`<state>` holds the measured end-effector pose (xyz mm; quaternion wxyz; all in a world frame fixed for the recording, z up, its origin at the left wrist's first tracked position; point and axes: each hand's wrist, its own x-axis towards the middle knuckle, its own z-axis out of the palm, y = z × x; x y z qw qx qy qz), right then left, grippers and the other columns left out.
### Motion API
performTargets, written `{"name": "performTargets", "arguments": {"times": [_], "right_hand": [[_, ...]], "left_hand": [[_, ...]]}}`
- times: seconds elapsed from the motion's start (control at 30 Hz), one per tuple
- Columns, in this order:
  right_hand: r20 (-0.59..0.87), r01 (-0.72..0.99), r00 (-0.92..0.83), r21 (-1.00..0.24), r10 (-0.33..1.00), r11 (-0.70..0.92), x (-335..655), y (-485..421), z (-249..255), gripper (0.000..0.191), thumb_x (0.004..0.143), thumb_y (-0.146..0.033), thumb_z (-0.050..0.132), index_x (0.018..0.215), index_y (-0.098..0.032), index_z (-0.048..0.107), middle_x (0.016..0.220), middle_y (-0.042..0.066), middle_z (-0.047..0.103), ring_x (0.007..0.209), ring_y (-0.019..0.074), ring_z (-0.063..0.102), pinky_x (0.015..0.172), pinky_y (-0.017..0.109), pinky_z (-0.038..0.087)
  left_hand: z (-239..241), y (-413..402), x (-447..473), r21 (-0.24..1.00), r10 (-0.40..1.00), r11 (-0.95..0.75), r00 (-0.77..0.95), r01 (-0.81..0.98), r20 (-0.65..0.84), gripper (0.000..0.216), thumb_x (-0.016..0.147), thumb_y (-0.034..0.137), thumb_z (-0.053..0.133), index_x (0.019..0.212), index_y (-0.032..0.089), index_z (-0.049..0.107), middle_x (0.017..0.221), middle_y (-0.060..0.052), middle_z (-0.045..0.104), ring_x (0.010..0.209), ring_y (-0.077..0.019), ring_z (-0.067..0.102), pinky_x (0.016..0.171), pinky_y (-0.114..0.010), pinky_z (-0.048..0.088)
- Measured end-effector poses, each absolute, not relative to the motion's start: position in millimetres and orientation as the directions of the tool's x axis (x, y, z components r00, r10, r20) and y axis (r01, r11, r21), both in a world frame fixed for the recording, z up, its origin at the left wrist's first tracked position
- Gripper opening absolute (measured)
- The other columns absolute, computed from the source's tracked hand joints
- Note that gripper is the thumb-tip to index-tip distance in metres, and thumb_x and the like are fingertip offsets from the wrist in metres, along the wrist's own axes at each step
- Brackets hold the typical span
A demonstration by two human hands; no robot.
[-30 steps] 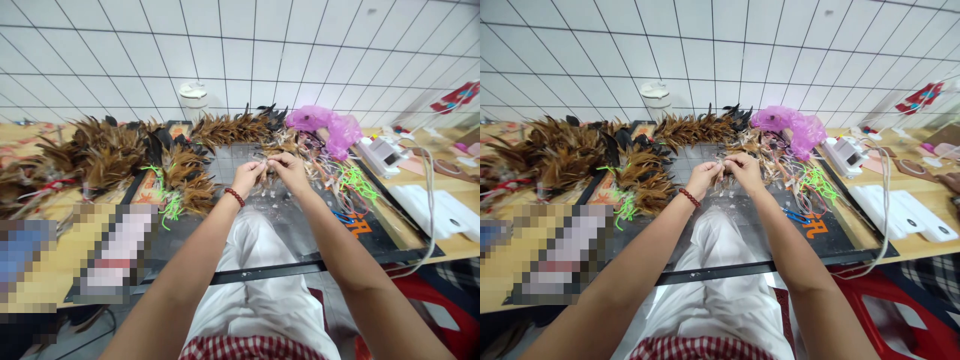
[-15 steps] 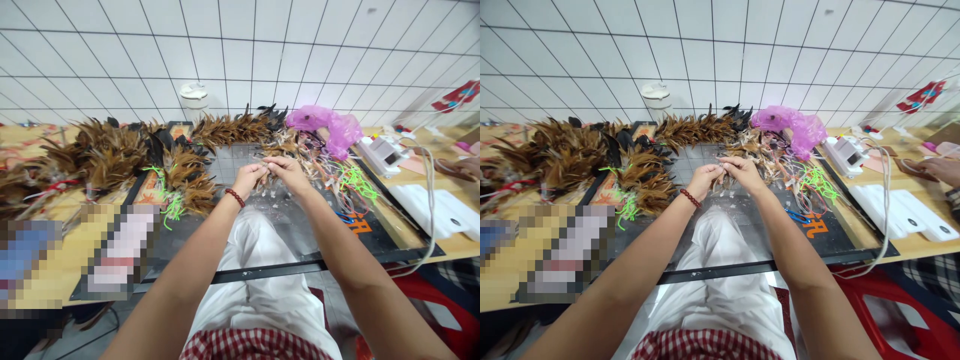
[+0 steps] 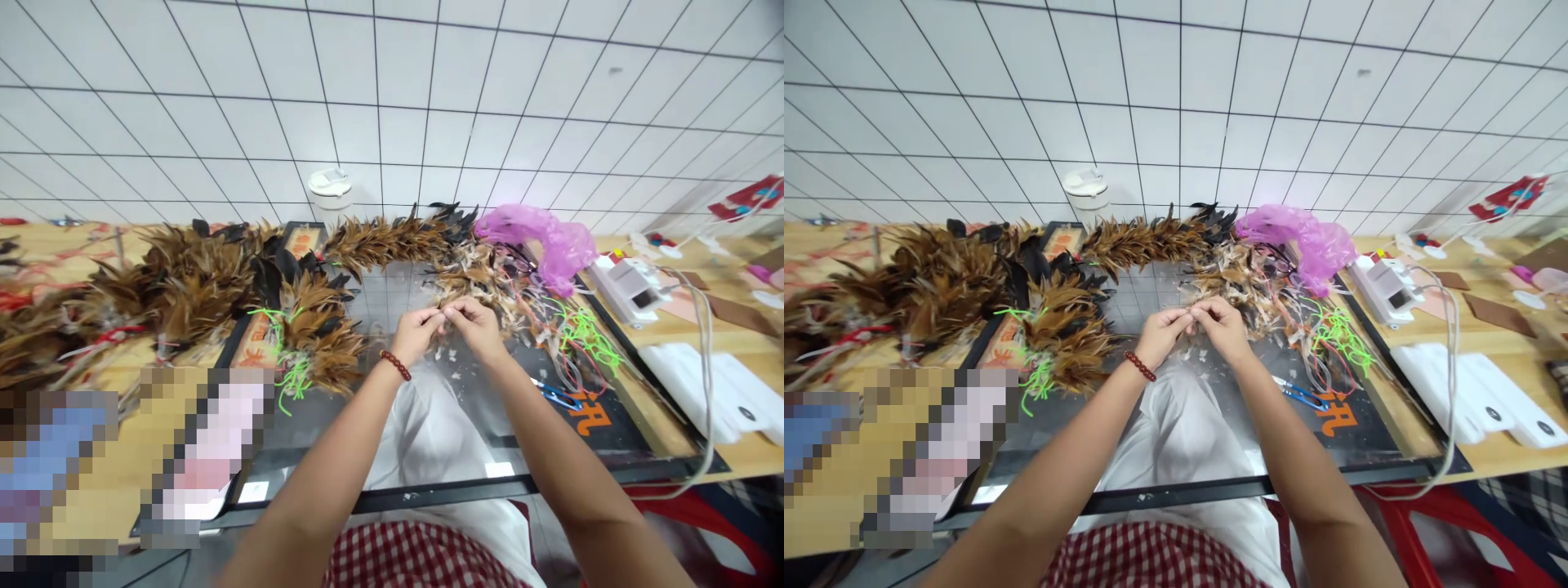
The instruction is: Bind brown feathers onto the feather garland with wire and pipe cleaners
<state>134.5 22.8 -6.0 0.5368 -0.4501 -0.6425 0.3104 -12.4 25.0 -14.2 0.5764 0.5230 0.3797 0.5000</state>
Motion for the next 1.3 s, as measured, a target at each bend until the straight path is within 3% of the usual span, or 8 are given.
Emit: {"name": "performTargets", "arguments": {"times": [0.17, 0.3, 0.5, 0.63, 0.77, 1.07, 1.2, 1.3], "right_hand": [[0.455, 0.450, -0.261, -0.723, 0.852, 0.524, 147, 16, 12, 0.013, 0.088, -0.027, 0.059, 0.090, -0.021, 0.070, 0.088, 0.005, 0.065, 0.083, 0.0165, 0.061, 0.077, 0.031, 0.048], [0.307, 0.521, -0.567, -0.585, 0.764, 0.622, 145, 5, 23, 0.016, 0.091, -0.023, 0.055, 0.090, -0.022, 0.071, 0.086, 0.005, 0.065, 0.083, 0.0161, 0.060, 0.077, 0.030, 0.047], [0.156, 0.669, -0.629, -0.391, 0.761, 0.633, 120, -3, 17, 0.010, 0.087, -0.023, 0.059, 0.088, -0.020, 0.068, 0.089, 0.007, 0.062, 0.089, 0.0205, 0.055, 0.083, 0.036, 0.043], [0.258, 0.564, -0.377, -0.698, 0.890, 0.441, 113, 2, 18, 0.012, 0.088, -0.024, 0.055, 0.080, -0.019, 0.063, 0.081, 0.005, 0.061, 0.081, 0.0176, 0.055, 0.077, 0.032, 0.043], [0.096, 0.058, -0.001, -0.994, 0.995, 0.096, 103, 14, 18, 0.020, 0.077, -0.038, 0.067, 0.075, -0.019, 0.062, 0.068, 0.001, 0.062, 0.062, 0.0125, 0.053, 0.062, 0.026, 0.043], [-0.204, -0.410, 0.087, -0.899, 0.975, -0.152, 83, 22, 4, 0.041, 0.045, -0.030, 0.089, 0.065, -0.019, 0.055, 0.056, -0.004, 0.062, 0.050, 0.0076, 0.052, 0.049, 0.019, 0.038], [-0.211, -0.371, 0.035, -0.910, 0.977, -0.183, 87, 22, 0, 0.043, 0.047, -0.034, 0.088, 0.067, -0.020, 0.052, 0.055, -0.005, 0.060, 0.048, 0.0083, 0.051, 0.047, 0.019, 0.037], [-0.083, -0.158, 0.029, -0.984, 0.996, -0.078, 95, 21, -2, 0.037, 0.055, -0.034, 0.086, 0.074, -0.020, 0.058, 0.058, -0.004, 0.061, 0.051, 0.0094, 0.052, 0.051, 0.021, 0.040]], "left_hand": [[-10, 30, -23, 0.899, 0.999, 0.029, 0.029, -0.437, -0.018, 0.026, 0.070, 0.040, 0.073, 0.066, 0.015, 0.066, 0.054, 0.002, 0.058, 0.057, -0.0098, 0.056, 0.066, -0.025, 0.044], [-7, 33, -27, 0.831, 0.997, 0.056, -0.010, -0.553, -0.073, 0.029, 0.064, 0.041, 0.078, 0.064, 0.014, 0.065, 0.056, 0.001, 0.059, 0.060, -0.0110, 0.059, 0.067, -0.025, 0.046], [-11, 35, -27, 0.805, 0.992, 0.110, 0.009, -0.583, -0.129, 0.031, 0.060, 0.040, 0.081, 0.070, 0.013, 0.071, 0.074, -0.005, 0.071, 0.069, -0.0132, 0.063, 0.076, -0.029, 0.049], [-12, 36, -28, 0.809, 0.991, 0.106, -0.004, -0.577, -0.133, 0.030, 0.060, 0.041, 0.081, 0.070, 0.014, 0.072, 0.072, -0.005, 0.071, 0.067, -0.0124, 0.062, 0.073, -0.028, 0.048], [-13, 36, -26, 0.829, 0.988, 0.117, -0.020, -0.547, -0.152, 0.031, 0.057, 0.041, 0.083, 0.071, 0.014, 0.073, 0.069, -0.003, 0.070, 0.066, -0.0115, 0.060, 0.072, -0.027, 0.047], [-13, 34, -26, 0.848, 0.992, 0.125, 0.060, -0.515, -0.109, 0.030, 0.058, 0.039, 0.083, 0.073, 0.015, 0.075, 0.073, -0.003, 0.071, 0.070, -0.0123, 0.060, 0.076, -0.028, 0.046], [-9, 33, -28, 0.859, 0.989, 0.144, 0.109, -0.492, -0.104, 0.031, 0.058, 0.039, 0.082, 0.074, 0.015, 0.075, 0.075, -0.004, 0.071, 0.072, -0.0125, 0.060, 0.076, -0.027, 0.046], [-7, 33, -28, 0.859, 0.989, 0.144, 0.099, -0.492, -0.109, 0.030, 0.059, 0.041, 0.082, 0.072, 0.015, 0.073, 0.073, -0.003, 0.070, 0.070, -0.0120, 0.059, 0.074, -0.026, 0.045]]}}
